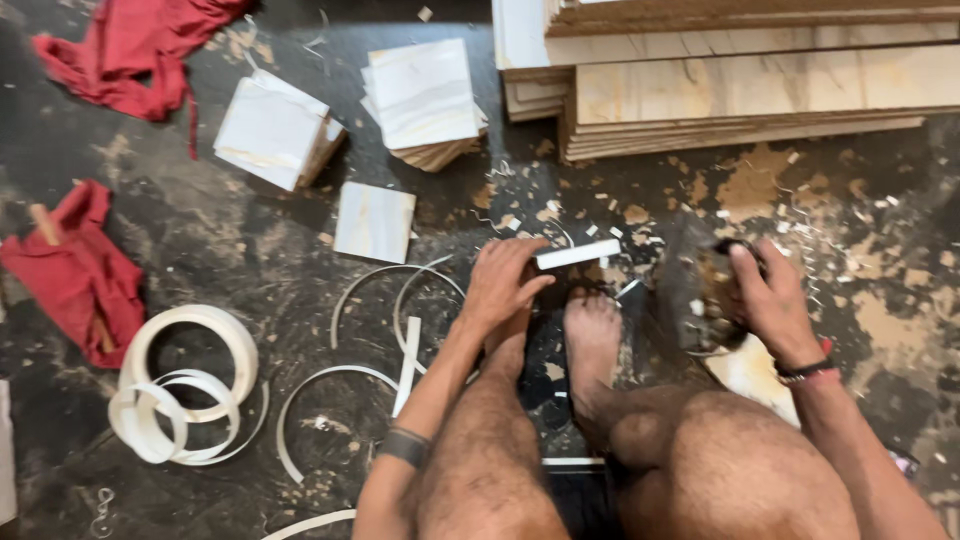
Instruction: The person sits on the workshop floor and trims white plastic edge banding strips flush on small wood panels using a hand plane, working one panel at a time and setting finished panels aside with the others.
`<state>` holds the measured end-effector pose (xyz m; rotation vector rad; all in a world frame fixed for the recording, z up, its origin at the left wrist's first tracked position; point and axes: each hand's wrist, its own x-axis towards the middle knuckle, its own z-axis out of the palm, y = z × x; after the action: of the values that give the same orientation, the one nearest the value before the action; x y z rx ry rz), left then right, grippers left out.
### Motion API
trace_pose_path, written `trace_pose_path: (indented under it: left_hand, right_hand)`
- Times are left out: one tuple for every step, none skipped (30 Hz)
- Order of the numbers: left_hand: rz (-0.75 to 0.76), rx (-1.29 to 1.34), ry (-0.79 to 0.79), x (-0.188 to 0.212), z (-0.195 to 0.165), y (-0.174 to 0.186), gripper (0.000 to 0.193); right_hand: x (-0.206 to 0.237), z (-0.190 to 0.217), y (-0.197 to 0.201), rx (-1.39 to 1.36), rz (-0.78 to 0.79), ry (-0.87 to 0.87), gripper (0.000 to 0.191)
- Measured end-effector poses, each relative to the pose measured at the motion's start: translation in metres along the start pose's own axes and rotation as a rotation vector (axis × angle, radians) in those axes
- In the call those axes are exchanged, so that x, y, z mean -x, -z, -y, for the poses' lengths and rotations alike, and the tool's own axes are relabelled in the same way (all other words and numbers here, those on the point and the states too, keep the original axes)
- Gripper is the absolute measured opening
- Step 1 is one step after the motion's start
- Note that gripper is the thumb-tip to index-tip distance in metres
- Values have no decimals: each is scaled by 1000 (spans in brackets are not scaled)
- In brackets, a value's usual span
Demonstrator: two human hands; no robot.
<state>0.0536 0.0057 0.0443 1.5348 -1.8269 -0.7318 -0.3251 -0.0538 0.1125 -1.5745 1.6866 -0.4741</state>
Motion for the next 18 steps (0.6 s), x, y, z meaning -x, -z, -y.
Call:
trace_pose_path:
  left_hand:
    - [-4, 8, -2, -1, -3, 3, 51]
    - [-8, 17, -6, -2, -6, 4, 51]
    - [36, -14, 17, -4, -9, 6, 47]
    - [77, -46, 44, -5, -12, 8, 44]
    - [117, -76, 76, -5, -16, 8, 40]
    - [95, -39, 82, -5, -19, 9, 35]
    - [69, -6, 86, -4, -21, 9, 31]
    - [36, 21, 90, -4, -22, 9, 26]
    - [26, 47, 92, -4, -22, 8, 26]
    - [21, 74, 100, -3, -23, 7, 25]
    - [17, 100, 108, -1, -23, 6, 25]
    - [16, 101, 105, -1, -22, 5, 24]
    - [16, 106, 101, -1, -22, 4, 24]
    - [20, 111, 95, 0, -22, 3, 23]
    - [33, 126, 109, 1, -23, 2, 23]
    - [44, 140, 119, 1, -23, 2, 23]
    - [51, 155, 131, 0, -23, 2, 23]
    - [41, 154, 121, 0, -24, 2, 24]
  right_hand:
    - [6, -18, 7, 145, -41, 89, 49]
    - [13, -35, 15, 138, -21, -25, 46]
    - [22, -51, 24, 128, -4, -139, 43]
    - [29, -66, 31, 118, 18, -250, 41]
    - [38, -81, 38, 103, 37, -314, 40]
    - [46, -95, 44, 86, 54, -378, 39]
    - [52, -109, 49, 66, 70, -437, 38]
    - [57, -121, 51, 83, 54, -414, 38]
    - [63, -131, 53, 100, 43, -393, 38]
    - [69, -140, 55, 116, 36, -379, 37]
    - [74, -147, 57, 114, 45, -415, 39]
    - [78, -151, 59, 112, 53, -449, 41]
    - [80, -153, 62, 113, 59, -486, 43]
    - [81, -151, 63, 354, 40, -357, 41]
    - [77, -146, 63, 586, 18, -224, 40]
    - [71, -139, 59, 812, -5, -82, 39]
    - [62, -129, 54, 722, -90, 10, 39]
    - [52, -117, 43, 634, -171, 100, 40]
